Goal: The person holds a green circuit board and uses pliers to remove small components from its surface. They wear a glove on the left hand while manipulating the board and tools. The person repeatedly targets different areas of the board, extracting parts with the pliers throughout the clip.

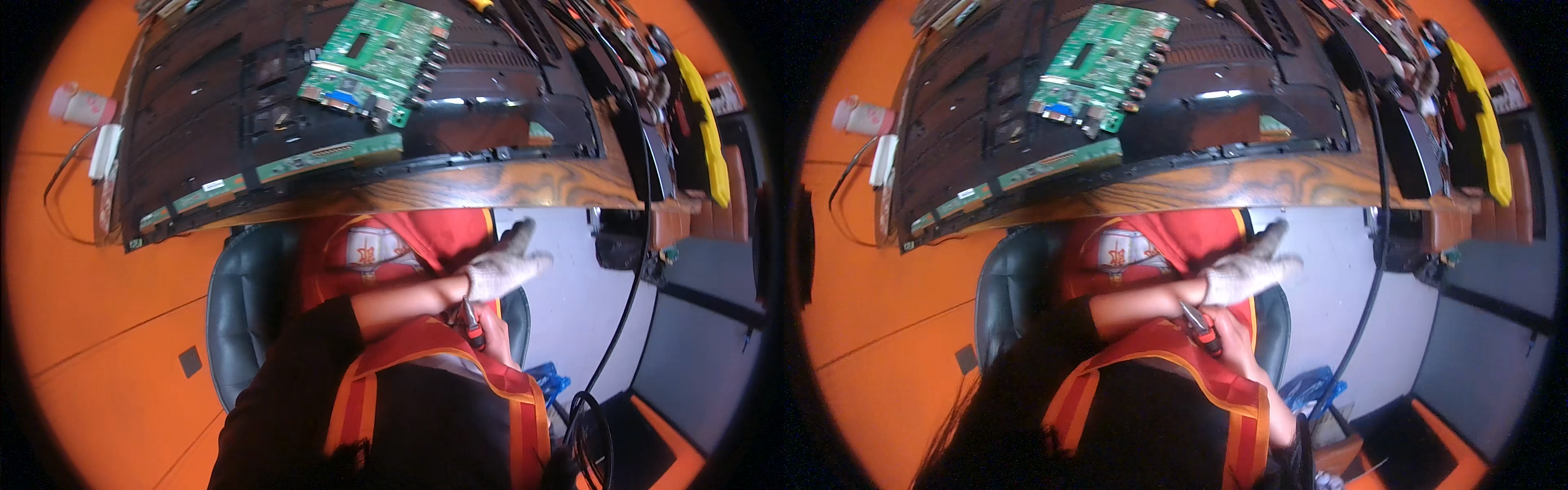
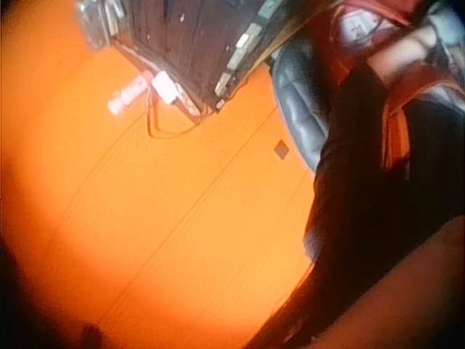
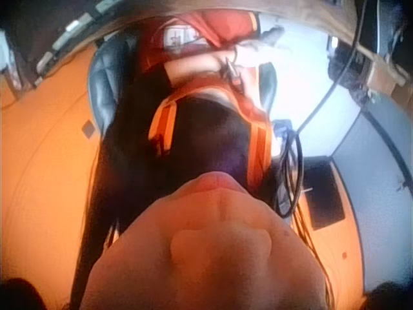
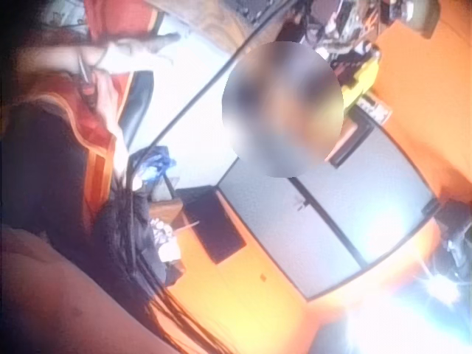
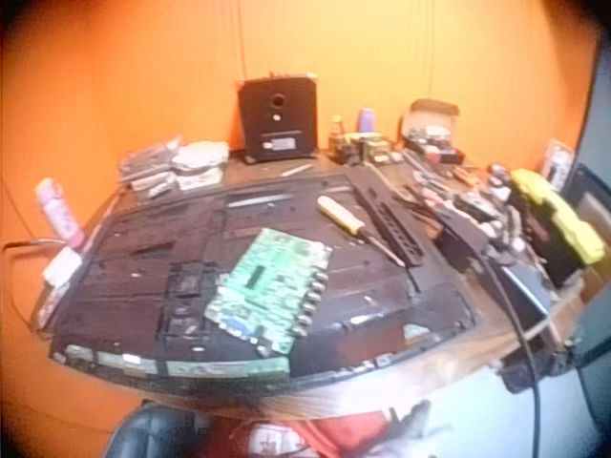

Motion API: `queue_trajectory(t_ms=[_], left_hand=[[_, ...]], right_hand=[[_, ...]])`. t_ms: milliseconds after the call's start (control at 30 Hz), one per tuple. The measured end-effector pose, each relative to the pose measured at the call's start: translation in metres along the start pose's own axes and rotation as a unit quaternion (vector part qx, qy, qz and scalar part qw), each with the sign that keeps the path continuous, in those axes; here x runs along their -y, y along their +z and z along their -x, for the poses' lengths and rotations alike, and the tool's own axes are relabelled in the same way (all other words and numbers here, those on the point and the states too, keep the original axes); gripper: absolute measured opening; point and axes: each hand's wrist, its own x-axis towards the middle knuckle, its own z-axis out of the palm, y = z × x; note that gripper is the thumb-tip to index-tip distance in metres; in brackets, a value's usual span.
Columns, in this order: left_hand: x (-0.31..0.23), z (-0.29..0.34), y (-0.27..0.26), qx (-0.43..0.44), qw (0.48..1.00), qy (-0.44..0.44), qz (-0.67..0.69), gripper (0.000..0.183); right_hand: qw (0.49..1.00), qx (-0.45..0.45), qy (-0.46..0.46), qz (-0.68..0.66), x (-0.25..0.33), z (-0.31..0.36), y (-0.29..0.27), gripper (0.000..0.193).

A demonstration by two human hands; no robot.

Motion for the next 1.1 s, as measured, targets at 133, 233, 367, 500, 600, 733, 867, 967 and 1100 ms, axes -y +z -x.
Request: queue_trajectory(t_ms=[133,233,367,500,600,733,867,967,1100], left_hand=[[-0.039,0.049,-0.061,0.123,0.938,0.083,-0.315,0.044],[-0.06,0.104,-0.111,0.336,0.799,0.148,-0.476,0.049],[-0.087,0.135,-0.176,0.09,0.912,0.399,-0.018,0.027],[-0.129,0.135,-0.23,-0.31,0.673,0.247,-0.624,0.027],[-0.157,0.089,-0.26,-0.384,0.694,0.068,-0.605,0.041],[-0.17,0.055,-0.275,-0.3,0.746,-0.051,-0.592,0.069],[-0.177,0.044,-0.277,-0.266,0.751,-0.085,-0.598,0.088],[-0.179,0.036,-0.285,-0.232,0.763,-0.126,-0.59,0.084],[-0.168,0.033,-0.296,-0.175,0.919,-0.063,-0.347,0.048]], right_hand=[[0.986,0.166,0.015,-0.023,0.029,-0.01,-0.026,0.038],[0.99,0.127,-0.055,-0.03,0.044,-0.024,-0.033,0.033],[0.988,0.135,-0.041,-0.069,0.05,-0.039,-0.037,0.033],[0.982,0.174,0.023,-0.069,0.052,-0.045,-0.035,0.042],[0.982,0.184,0.012,-0.039,0.053,-0.042,-0.032,0.045],[0.983,0.182,0.027,-0.03,0.048,-0.032,-0.035,0.047],[0.986,0.126,0.1,-0.044,0.045,-0.021,-0.034,0.041],[0.991,0.077,0.093,-0.054,0.045,-0.018,-0.031,0.035],[0.988,0.092,0.115,-0.047,0.047,-0.019,-0.032,0.034]])
